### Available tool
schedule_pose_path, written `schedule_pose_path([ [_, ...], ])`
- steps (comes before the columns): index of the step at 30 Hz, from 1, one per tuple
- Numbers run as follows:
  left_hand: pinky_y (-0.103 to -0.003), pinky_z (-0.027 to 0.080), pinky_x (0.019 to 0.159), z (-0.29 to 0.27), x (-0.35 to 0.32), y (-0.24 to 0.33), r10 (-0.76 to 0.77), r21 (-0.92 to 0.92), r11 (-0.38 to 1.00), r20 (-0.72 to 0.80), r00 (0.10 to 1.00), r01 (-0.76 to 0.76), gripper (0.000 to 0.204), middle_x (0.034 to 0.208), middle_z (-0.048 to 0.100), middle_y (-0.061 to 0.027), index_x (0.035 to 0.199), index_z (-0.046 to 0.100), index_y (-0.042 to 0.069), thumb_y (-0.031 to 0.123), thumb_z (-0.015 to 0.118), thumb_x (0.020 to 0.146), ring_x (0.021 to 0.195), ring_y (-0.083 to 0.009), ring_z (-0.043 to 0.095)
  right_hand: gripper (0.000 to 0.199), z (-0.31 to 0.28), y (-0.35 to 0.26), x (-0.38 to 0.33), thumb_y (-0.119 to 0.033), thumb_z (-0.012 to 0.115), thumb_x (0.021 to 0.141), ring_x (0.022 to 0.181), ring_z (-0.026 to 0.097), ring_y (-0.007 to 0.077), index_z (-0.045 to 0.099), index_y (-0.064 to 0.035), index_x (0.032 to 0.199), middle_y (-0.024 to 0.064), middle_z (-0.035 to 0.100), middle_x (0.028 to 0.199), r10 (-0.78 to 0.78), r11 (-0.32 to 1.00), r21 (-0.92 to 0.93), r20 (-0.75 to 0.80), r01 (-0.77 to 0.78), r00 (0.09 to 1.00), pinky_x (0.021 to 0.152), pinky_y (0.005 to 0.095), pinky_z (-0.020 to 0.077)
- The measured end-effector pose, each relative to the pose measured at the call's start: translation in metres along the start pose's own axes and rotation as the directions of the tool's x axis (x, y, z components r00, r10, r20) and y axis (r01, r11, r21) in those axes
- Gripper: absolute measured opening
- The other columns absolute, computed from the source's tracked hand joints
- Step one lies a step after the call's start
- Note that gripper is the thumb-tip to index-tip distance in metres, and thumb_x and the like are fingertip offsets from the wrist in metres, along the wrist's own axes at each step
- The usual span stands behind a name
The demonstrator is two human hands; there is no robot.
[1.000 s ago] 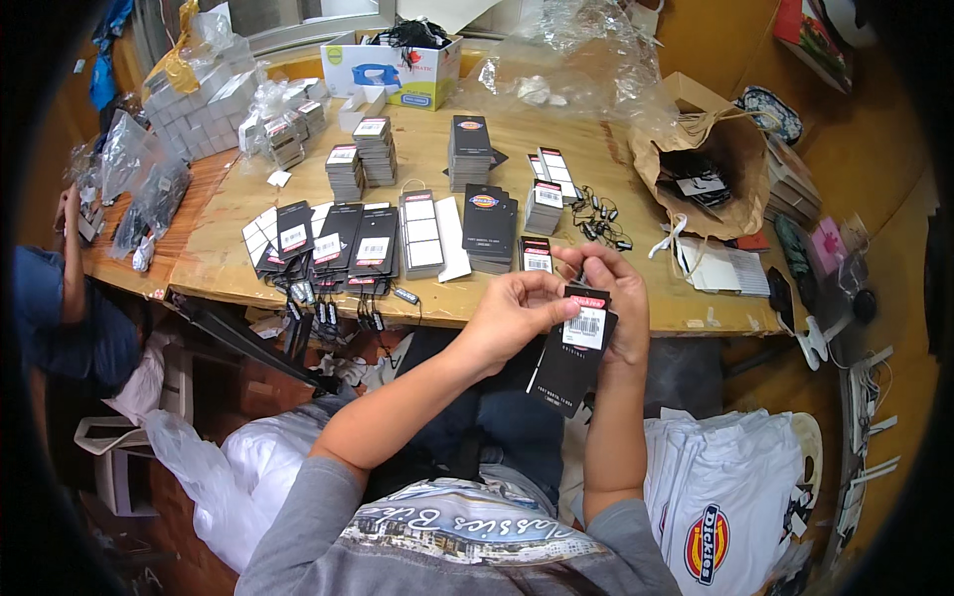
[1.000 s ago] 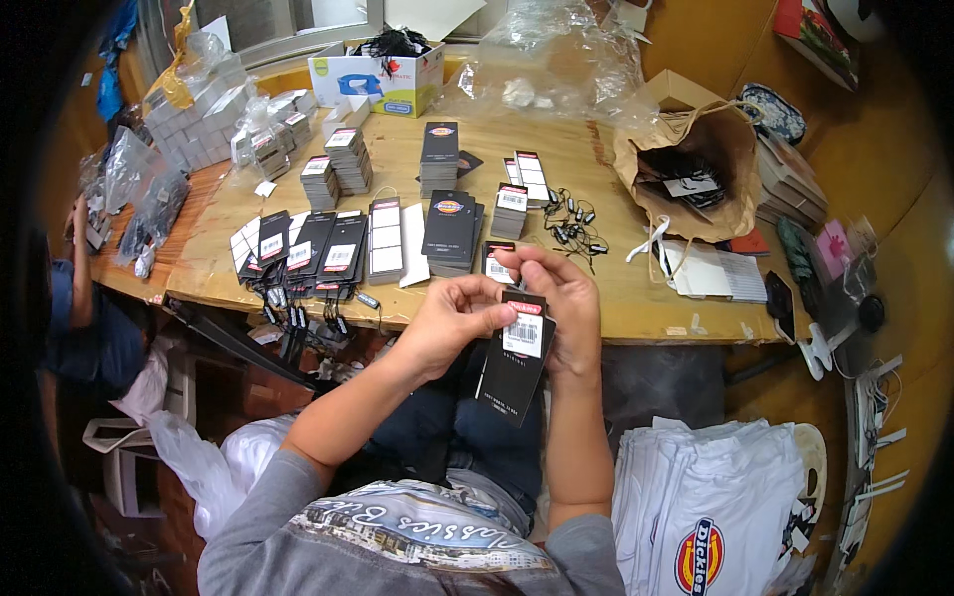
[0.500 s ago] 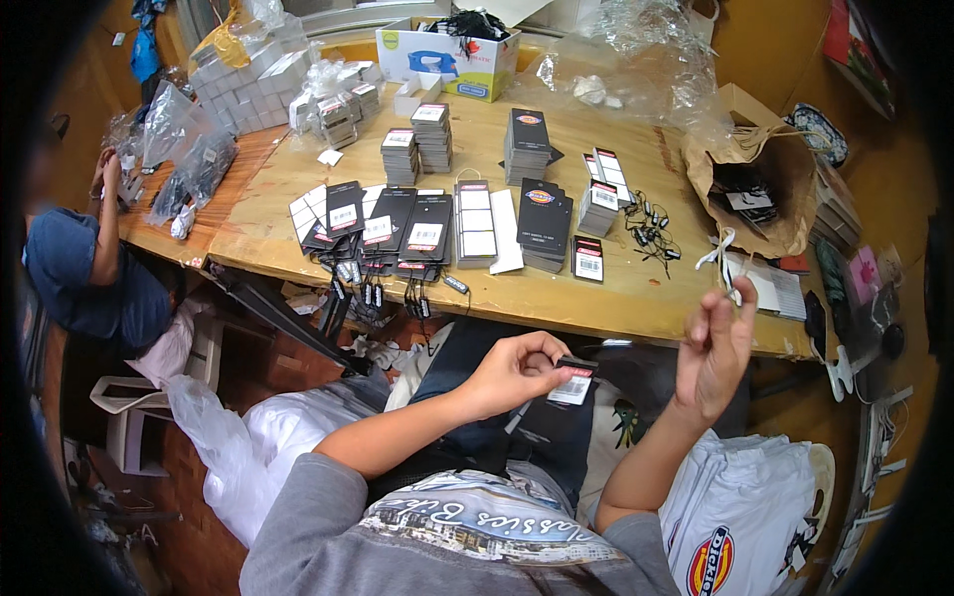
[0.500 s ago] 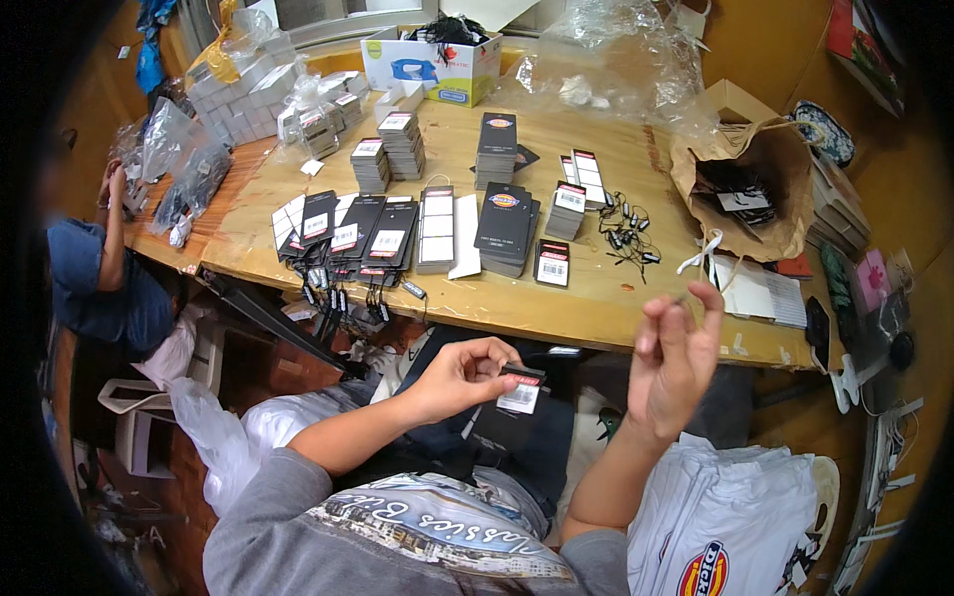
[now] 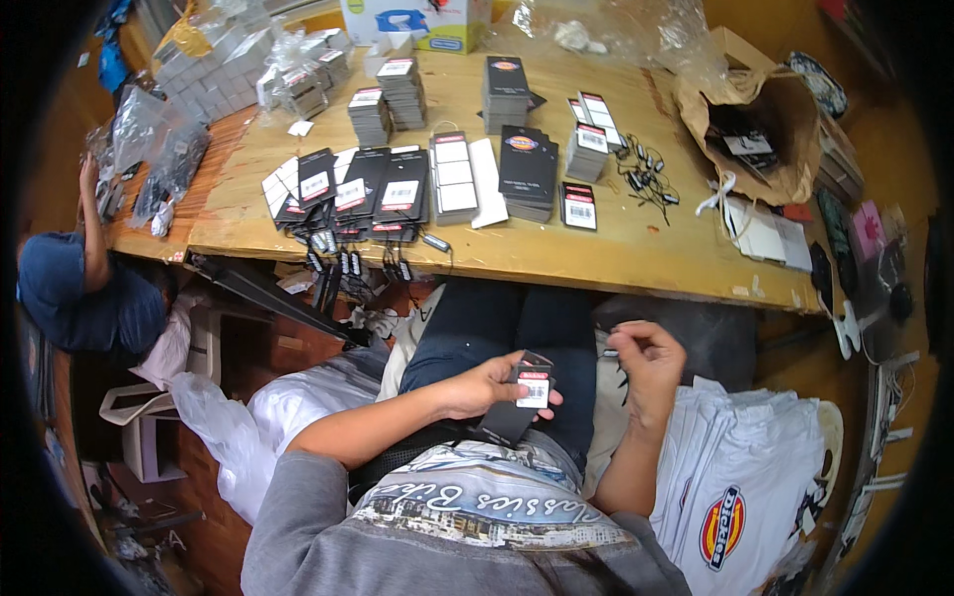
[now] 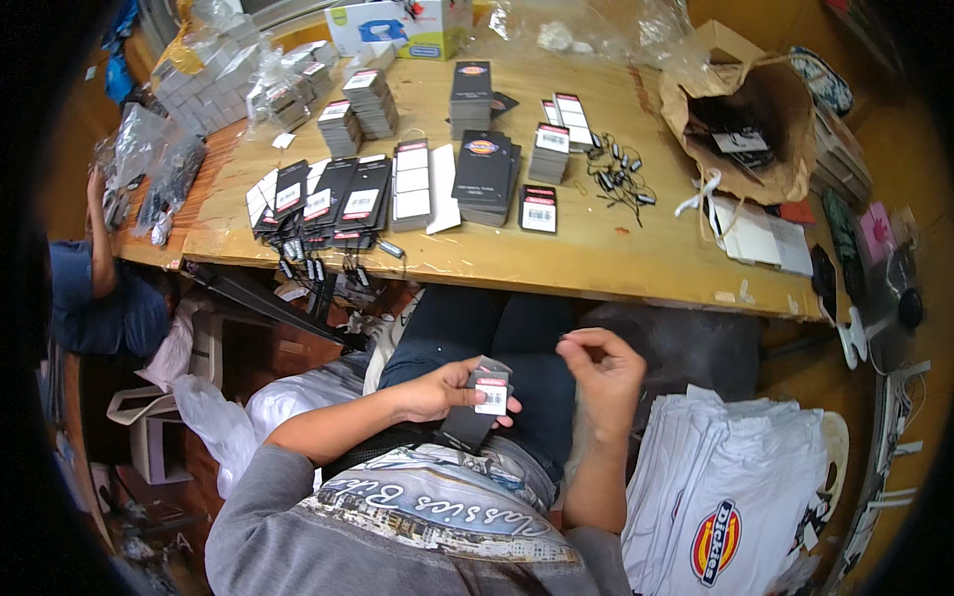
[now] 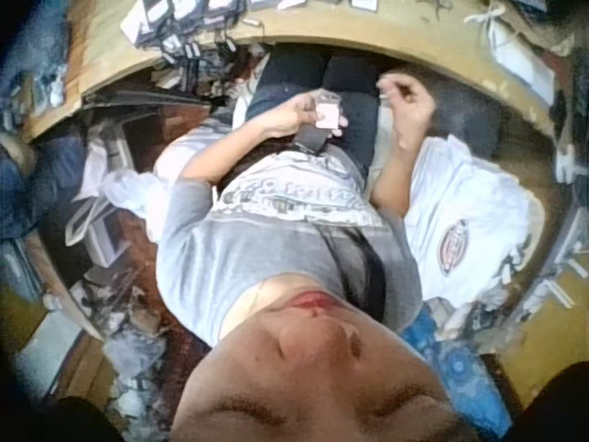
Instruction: The person repeatedly picks up small black tags and plastic fasteners, inserts the fasteners into the tags, and places the assembled units on the table. The process is performed one at a time with both hands.
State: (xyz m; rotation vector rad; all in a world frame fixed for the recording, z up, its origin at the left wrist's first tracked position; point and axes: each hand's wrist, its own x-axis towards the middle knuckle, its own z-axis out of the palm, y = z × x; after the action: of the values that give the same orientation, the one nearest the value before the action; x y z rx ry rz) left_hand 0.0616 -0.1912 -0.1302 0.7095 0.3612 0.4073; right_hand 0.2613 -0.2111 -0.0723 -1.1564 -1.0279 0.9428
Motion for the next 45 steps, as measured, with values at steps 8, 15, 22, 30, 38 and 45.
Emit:
schedule_pose_path([
  [8, -0.021, 0.047, 0.062, 0.003, 0.003, 0.009, 0.476, 0.562, 0.808, -0.445, 0.759, -0.177, 0.020, 0.076, 0.061, -0.0066, 0.089, 0.054, -0.002, -0.001, 0.062, 0.071, 0.068, -0.0109, 0.058, 0.005, 0.025, 0.045, -0.026, 0.006, 0.060, 0.069, 0.072, 0.047, 0.0051, 0.056, 0.0032, 0.070, 0.0040, 0.043, 0.094, 0.083, 0.995, 0.031, 0.192, -0.090, 0.978, 0.061, 0.0159, 0.0393],
  [15, -0.022, 0.047, 0.058, 0.014, -0.002, 0.014, 0.715, 0.886, 0.455, -0.305, 0.629, -0.087, 0.020, 0.072, 0.062, -0.0090, 0.084, 0.057, -0.001, 0.002, 0.066, 0.067, 0.066, -0.0106, 0.060, 0.008, 0.040, 0.045, -0.023, 0.009, 0.057, 0.069, 0.076, 0.046, 0.0076, 0.054, 0.0017, 0.069, 0.0077, 0.046, 0.095, 0.096, 0.976, 0.175, 0.207, -0.134, 0.974, 0.064, 0.0181, 0.0378],
  [22, -0.025, 0.047, 0.055, 0.018, -0.004, 0.018, 0.747, 0.945, 0.301, -0.152, 0.647, -0.126, 0.019, 0.074, 0.061, -0.0119, 0.085, 0.058, 0.001, -0.001, 0.063, 0.067, 0.066, -0.0192, 0.062, 0.007, 0.042, 0.045, -0.023, 0.008, 0.056, 0.071, 0.071, 0.048, 0.0065, 0.052, 0.0027, 0.068, 0.0066, 0.048, 0.091, 0.094, 0.965, 0.219, 0.220, -0.143, 0.971, 0.058, 0.0171, 0.0397],
  [30, -0.028, 0.047, 0.052, 0.010, -0.007, 0.022, 0.745, 0.982, -0.095, 0.178, 0.643, -0.162, 0.021, 0.073, 0.060, -0.0117, 0.084, 0.057, 0.002, -0.004, 0.062, 0.064, 0.063, -0.0247, 0.060, 0.007, 0.048, 0.047, -0.024, 0.003, 0.055, 0.074, 0.066, 0.045, 0.0061, 0.051, -0.0017, 0.072, 0.0069, 0.052, 0.085, 0.165, 0.931, 0.295, 0.192, -0.217, 0.967, 0.058, 0.0165, 0.0364],
  [38, -0.027, 0.046, 0.058, 0.024, -0.004, 0.023, 0.664, 0.913, 0.350, -0.083, 0.743, -0.211, 0.021, 0.081, 0.059, -0.0124, 0.093, 0.054, 0.000, -0.005, 0.053, 0.072, 0.069, -0.0266, 0.060, 0.005, 0.041, 0.053, -0.019, 0.002, 0.055, 0.076, 0.066, 0.045, 0.0047, 0.051, 0.0010, 0.073, 0.0039, 0.052, 0.084, 0.021, 0.996, 0.090, 0.079, -0.028, 0.997, 0.057, 0.0166, 0.0361],
  [45, -0.024, 0.047, 0.060, 0.016, -0.008, 0.025, 0.669, 0.888, 0.451, -0.267, 0.693, -0.093, 0.022, 0.081, 0.062, -0.0133, 0.094, 0.054, -0.002, 0.000, 0.059, 0.072, 0.075, -0.0171, 0.062, 0.009, 0.045, 0.038, -0.025, 0.000, 0.064, 0.065, 0.067, 0.048, 0.0096, 0.055, -0.0008, 0.067, 0.0058, 0.049, 0.086, -0.166, 0.948, -0.264, 0.074, 0.180, 0.983, 0.054, 0.0196, 0.0362],
])
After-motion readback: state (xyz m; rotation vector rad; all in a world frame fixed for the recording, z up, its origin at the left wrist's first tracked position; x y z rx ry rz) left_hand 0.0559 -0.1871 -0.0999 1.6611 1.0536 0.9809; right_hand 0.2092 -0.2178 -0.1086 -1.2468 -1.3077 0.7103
